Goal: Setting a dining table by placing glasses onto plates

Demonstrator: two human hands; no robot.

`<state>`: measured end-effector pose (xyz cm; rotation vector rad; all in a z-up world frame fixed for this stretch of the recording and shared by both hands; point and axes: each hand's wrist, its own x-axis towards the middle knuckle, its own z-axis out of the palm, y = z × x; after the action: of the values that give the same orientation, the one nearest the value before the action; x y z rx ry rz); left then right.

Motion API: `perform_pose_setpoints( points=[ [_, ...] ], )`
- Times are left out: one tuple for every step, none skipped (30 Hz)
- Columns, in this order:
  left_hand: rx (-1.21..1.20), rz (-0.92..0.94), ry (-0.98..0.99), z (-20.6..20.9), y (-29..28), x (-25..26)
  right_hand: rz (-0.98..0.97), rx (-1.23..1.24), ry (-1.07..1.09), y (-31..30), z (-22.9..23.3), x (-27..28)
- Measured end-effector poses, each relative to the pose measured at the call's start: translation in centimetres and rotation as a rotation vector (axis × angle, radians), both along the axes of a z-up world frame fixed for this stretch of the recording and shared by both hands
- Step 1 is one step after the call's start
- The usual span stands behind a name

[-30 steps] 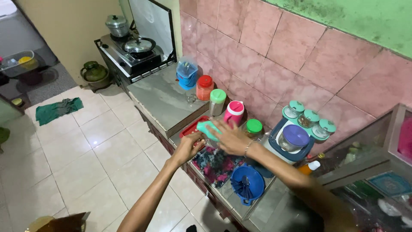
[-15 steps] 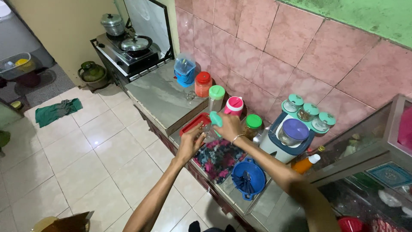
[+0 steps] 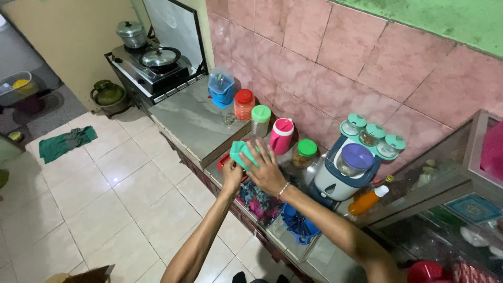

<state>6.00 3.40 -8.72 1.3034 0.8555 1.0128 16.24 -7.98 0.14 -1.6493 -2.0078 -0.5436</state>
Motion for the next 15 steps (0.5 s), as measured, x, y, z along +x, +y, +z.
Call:
perform_pose_setpoints(
  points=[
    [0.003, -0.004, 0.001, 0.7, -0.4, 0.2, -0.004, 0.003, 0.001, 0.0, 0.1, 0.4],
    [-0.059, -0.012, -0.053, 1.5, -0.8, 0.3, 0.007, 0.044, 0.013, 0.1, 0.2, 0.7],
    [-0.123, -0.018, -0.107, 2.3, -1.2, 0.4, 0.020, 0.084, 0.025, 0.1, 0.4, 1.0],
    [-0.121, -0.021, -0.107, 3.1, -1.5, 0.5, 0.016, 0.086, 0.026, 0.1, 0.7, 1.1],
    [-0.091, -0.015, -0.061, 3.8, -1.8, 0.6, 0.030, 0.111, 0.062, 0.1, 0.9, 1.3],
    [-0.060, -0.008, -0.016, 4.5, -2.0, 0.8, 0.043, 0.136, 0.099, 0.0, 1.1, 1.5],
    [-0.060, -0.010, -0.016, 4.0, -1.7, 1.1, 0.040, 0.136, 0.099, 0.2, 1.2, 1.7],
    [-0.133, -0.028, -0.098, 3.6, -1.4, 1.3, 0.028, 0.158, 0.160, 0.3, 1.4, 1.9],
    [-0.205, -0.042, -0.183, 3.1, -1.1, 1.5, 0.019, 0.180, 0.220, 0.4, 1.5, 2.1],
    [-0.204, -0.043, -0.185, 5.6, -2.7, 0.7, 0.020, 0.180, 0.218, 0.5, 1.5, 2.7],
    [-0.253, -0.040, -0.191, 8.2, -4.3, -0.2, -0.005, 0.200, 0.318, 0.7, 1.6, 3.3],
    [-0.303, -0.037, -0.198, 10.8, -5.8, -1.0, -0.030, 0.218, 0.418, 0.8, 1.7, 3.9],
    [-0.301, -0.038, -0.201, 10.3, -5.5, -0.7, -0.029, 0.220, 0.414, 1.1, 1.5, 5.1],
    [-0.308, -0.036, -0.212, 9.8, -5.2, -0.2, -0.074, 0.206, 0.451, 1.3, 1.3, 6.4],
    [-0.316, -0.036, -0.219, 9.2, -5.0, 0.2, -0.121, 0.191, 0.489, 1.5, 0.9, 7.6]
  ],
)
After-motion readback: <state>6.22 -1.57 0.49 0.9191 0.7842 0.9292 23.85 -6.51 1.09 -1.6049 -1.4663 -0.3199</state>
